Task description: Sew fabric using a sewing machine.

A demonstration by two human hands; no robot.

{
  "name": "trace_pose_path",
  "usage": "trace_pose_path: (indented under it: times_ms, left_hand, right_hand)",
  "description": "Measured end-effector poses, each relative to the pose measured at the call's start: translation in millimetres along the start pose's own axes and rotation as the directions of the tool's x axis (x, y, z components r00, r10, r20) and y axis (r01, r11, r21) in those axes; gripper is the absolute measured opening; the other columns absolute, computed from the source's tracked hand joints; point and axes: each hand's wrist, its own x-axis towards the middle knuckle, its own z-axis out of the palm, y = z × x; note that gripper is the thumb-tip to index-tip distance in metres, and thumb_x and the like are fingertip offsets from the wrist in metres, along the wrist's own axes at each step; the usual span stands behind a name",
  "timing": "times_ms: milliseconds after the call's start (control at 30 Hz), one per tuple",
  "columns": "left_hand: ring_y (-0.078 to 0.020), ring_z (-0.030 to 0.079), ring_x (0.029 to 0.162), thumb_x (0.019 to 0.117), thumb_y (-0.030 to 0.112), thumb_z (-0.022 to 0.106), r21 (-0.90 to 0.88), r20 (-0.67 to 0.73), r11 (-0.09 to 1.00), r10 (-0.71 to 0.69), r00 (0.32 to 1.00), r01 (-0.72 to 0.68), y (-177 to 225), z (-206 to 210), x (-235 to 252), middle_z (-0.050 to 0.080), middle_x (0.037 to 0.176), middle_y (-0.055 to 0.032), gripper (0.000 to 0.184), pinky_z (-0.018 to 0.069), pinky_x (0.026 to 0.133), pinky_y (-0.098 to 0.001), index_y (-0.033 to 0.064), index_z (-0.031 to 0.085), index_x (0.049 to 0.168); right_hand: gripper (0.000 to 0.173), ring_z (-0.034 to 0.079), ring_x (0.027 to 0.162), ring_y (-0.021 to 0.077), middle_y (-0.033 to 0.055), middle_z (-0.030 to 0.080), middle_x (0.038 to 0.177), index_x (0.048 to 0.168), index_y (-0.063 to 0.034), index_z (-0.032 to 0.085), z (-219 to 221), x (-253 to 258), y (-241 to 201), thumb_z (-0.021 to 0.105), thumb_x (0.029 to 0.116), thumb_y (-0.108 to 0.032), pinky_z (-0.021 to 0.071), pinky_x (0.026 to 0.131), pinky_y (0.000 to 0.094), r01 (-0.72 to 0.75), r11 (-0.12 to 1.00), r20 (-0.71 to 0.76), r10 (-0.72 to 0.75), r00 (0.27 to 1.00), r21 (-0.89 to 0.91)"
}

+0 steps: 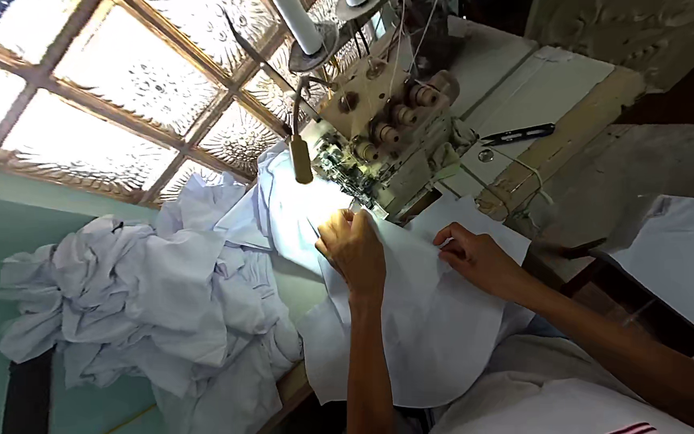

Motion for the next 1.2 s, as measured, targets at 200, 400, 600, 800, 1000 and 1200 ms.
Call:
trace_pose_path:
  times_ms: [200, 400, 600, 800, 1000, 1200]
  left_hand:
    - [-0.032, 0.061, 0.089, 0.1, 0.013, 0.062, -0.238, -0.055, 0.97, -0.066, 0.996, 0.051, 8.7, 8.6, -14.2, 0.063, 0.094, -0.0178, 0.019, 0.0488, 0.078, -0.043, 0.0028, 0.077, 0.106]
    - [-0.0365, 0.064, 0.091, 0.1015, 0.016, 0.061, -0.172, -0.004, 0.981, -0.095, 0.995, 0.093, -1.5, 10.4, 4.6, 0.067, 0.094, -0.0208, 0.022, 0.0502, 0.083, -0.0493, -0.0048, 0.068, 0.1]
    - [-0.0404, 0.064, 0.118, 0.1017, 0.004, 0.05, -0.197, 0.117, 0.98, -0.007, 0.993, 0.03, -38.4, 8.7, 24.7, 0.067, 0.123, -0.025, 0.028, 0.0473, 0.102, -0.0537, -0.0052, 0.071, 0.117]
    - [-0.0412, 0.06, 0.121, 0.1027, 0.006, 0.048, -0.156, 0.105, 0.986, 0.08, 0.991, -0.063, -74.8, 21.0, 51.2, 0.063, 0.127, -0.0253, 0.027, 0.0462, 0.104, -0.0536, -0.0052, 0.069, 0.115]
    - [-0.0496, 0.061, 0.117, 0.1011, 0.005, 0.048, -0.024, 0.121, 0.996, -0.08, 0.989, 0.083, -85.6, 36.2, 99.4, 0.063, 0.118, -0.0373, 0.028, 0.0441, 0.102, -0.0591, -0.0165, 0.065, 0.11]
    - [-0.0468, 0.053, 0.131, 0.098, 0.008, 0.057, -0.055, 0.113, 0.997, -0.056, 0.992, 0.063, -127.8, 52.2, 125.2, 0.058, 0.135, -0.0323, 0.042, 0.0389, 0.11, -0.0608, -0.0088, 0.055, 0.136]
  right_hand:
    - [0.022, 0.064, 0.079, 0.0076, 0.0089, 0.071, 0.092, 0.12, 0.0017, 0.061, 0.2, -27.0, 0.8, 0.054, 0.1027, -0.01, 0.0513, 0.074, 0.0239, 0.018, 0.995, -0.032, -0.015, 0.999, 0.093]
    - [0.019, 0.065, 0.076, 0.0123, 0.0094, 0.069, 0.085, 0.116, 0.0007, 0.062, 6.3, -10.3, -3.7, 0.054, 0.1028, -0.01, 0.0531, 0.073, 0.0277, 0.127, 0.991, -0.096, -0.122, 0.988, 0.047]
    - [0.021, 0.068, 0.067, 0.0282, 0.0156, 0.069, 0.084, 0.117, 0.0031, 0.066, 20.2, 22.7, -25.2, 0.058, 0.098, 0.001, 0.056, 0.062, 0.0414, 0.328, 0.925, -0.098, -0.351, 0.931, -0.193]
    - [0.038, 0.068, 0.067, 0.0337, 0.0202, 0.067, 0.082, 0.125, -0.001, 0.072, 30.5, 60.3, -35.3, 0.066, 0.088, 0.008, 0.0562, 0.059, 0.0427, 0.417, 0.801, -0.123, -0.51, 0.852, -0.43]
    - [0.029, 0.064, 0.056, 0.0305, 0.016, 0.064, 0.069, 0.114, -0.0024, 0.077, 38.7, 74.9, -42.1, 0.068, 0.0862, 0.003, 0.0514, 0.053, 0.0399, 0.334, 0.657, -0.177, -0.585, 0.792, -0.676]
    - [0.015, 0.066, 0.058, 0.0288, 0.0134, 0.066, 0.068, 0.098, -0.002, 0.077, 37.1, 64.7, -40.0, 0.068, 0.0863, 0.002, 0.0529, 0.057, 0.0399, 0.339, 0.636, -0.212, -0.629, 0.748, -0.693]
